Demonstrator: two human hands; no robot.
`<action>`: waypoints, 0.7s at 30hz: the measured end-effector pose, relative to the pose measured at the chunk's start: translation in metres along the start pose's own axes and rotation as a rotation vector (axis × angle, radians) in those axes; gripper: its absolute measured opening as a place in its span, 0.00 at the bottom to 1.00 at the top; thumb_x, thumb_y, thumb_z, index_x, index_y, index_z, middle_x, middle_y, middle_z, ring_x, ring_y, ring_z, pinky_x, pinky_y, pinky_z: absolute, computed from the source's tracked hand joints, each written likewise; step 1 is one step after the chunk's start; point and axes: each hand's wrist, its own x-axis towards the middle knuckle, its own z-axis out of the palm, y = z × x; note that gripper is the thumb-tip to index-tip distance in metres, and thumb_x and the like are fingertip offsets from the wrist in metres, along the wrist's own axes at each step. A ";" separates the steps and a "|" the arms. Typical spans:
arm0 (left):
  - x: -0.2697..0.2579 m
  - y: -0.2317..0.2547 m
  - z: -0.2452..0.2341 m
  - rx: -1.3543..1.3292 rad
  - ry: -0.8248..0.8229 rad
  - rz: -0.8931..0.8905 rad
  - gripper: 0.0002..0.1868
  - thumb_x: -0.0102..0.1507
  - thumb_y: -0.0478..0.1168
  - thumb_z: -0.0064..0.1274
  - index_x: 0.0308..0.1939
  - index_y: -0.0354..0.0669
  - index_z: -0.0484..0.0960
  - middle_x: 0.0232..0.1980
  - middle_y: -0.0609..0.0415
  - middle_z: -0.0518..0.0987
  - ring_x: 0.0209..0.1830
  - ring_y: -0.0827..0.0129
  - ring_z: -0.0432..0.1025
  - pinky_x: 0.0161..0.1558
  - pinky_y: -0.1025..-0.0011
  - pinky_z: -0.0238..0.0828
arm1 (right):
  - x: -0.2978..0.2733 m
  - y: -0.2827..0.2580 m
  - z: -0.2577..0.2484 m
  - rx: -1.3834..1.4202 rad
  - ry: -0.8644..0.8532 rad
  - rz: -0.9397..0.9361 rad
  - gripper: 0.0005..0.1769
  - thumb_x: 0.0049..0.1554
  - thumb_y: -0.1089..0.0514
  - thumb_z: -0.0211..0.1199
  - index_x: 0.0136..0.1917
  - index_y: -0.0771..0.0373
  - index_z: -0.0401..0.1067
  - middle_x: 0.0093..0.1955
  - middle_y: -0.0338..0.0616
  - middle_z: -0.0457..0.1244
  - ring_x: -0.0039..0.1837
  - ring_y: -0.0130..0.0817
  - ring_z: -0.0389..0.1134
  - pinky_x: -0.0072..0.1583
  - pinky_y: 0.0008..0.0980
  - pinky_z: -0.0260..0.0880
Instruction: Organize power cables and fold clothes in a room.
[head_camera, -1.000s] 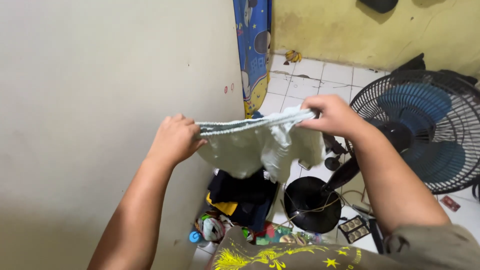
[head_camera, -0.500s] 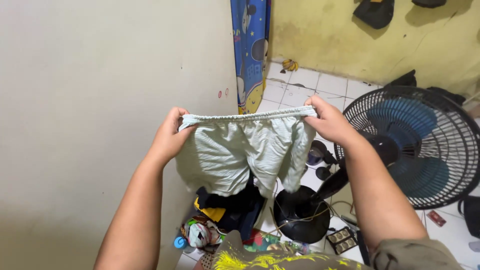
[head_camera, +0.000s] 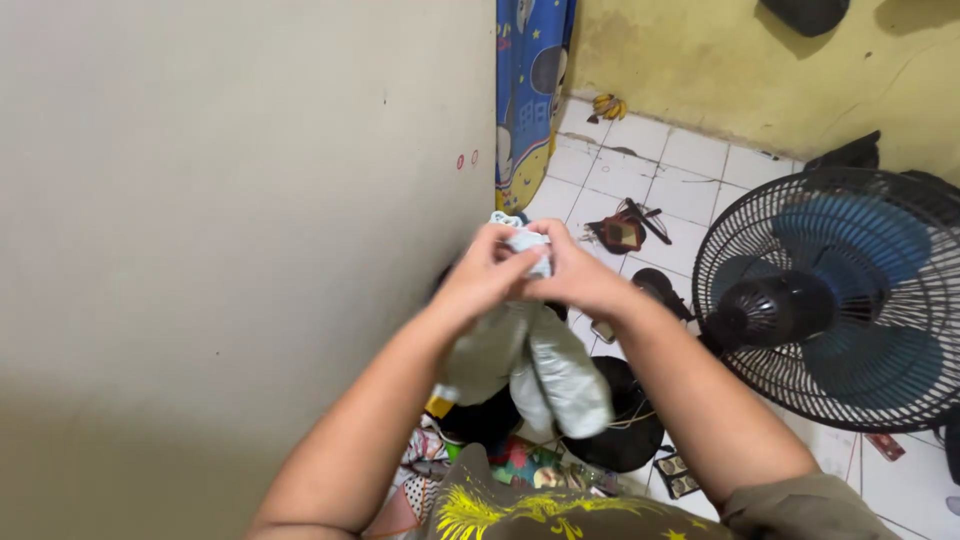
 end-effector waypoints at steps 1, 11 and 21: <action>-0.008 -0.002 0.000 0.000 0.004 -0.007 0.32 0.57 0.46 0.64 0.60 0.39 0.68 0.46 0.52 0.77 0.41 0.71 0.74 0.40 0.70 0.74 | -0.003 -0.003 0.007 0.003 -0.005 0.006 0.35 0.54 0.65 0.67 0.71 0.59 0.58 0.55 0.45 0.67 0.48 0.32 0.63 0.46 0.31 0.63; -0.032 -0.037 -0.065 0.252 0.100 0.576 0.61 0.44 0.42 0.77 0.74 0.33 0.55 0.70 0.40 0.66 0.70 0.60 0.60 0.65 0.61 0.59 | -0.024 -0.054 0.008 0.107 -0.197 -0.243 0.42 0.50 0.76 0.63 0.76 0.64 0.56 0.64 0.47 0.67 0.63 0.30 0.69 0.63 0.31 0.71; 0.053 -0.117 -0.087 0.480 0.101 0.200 0.22 0.48 0.37 0.72 0.46 0.41 0.85 0.49 0.51 0.81 0.50 0.57 0.76 0.52 0.64 0.72 | 0.076 0.045 -0.048 -0.423 0.204 -0.065 0.28 0.47 0.78 0.62 0.61 0.66 0.74 0.52 0.40 0.71 0.53 0.26 0.71 0.55 0.26 0.71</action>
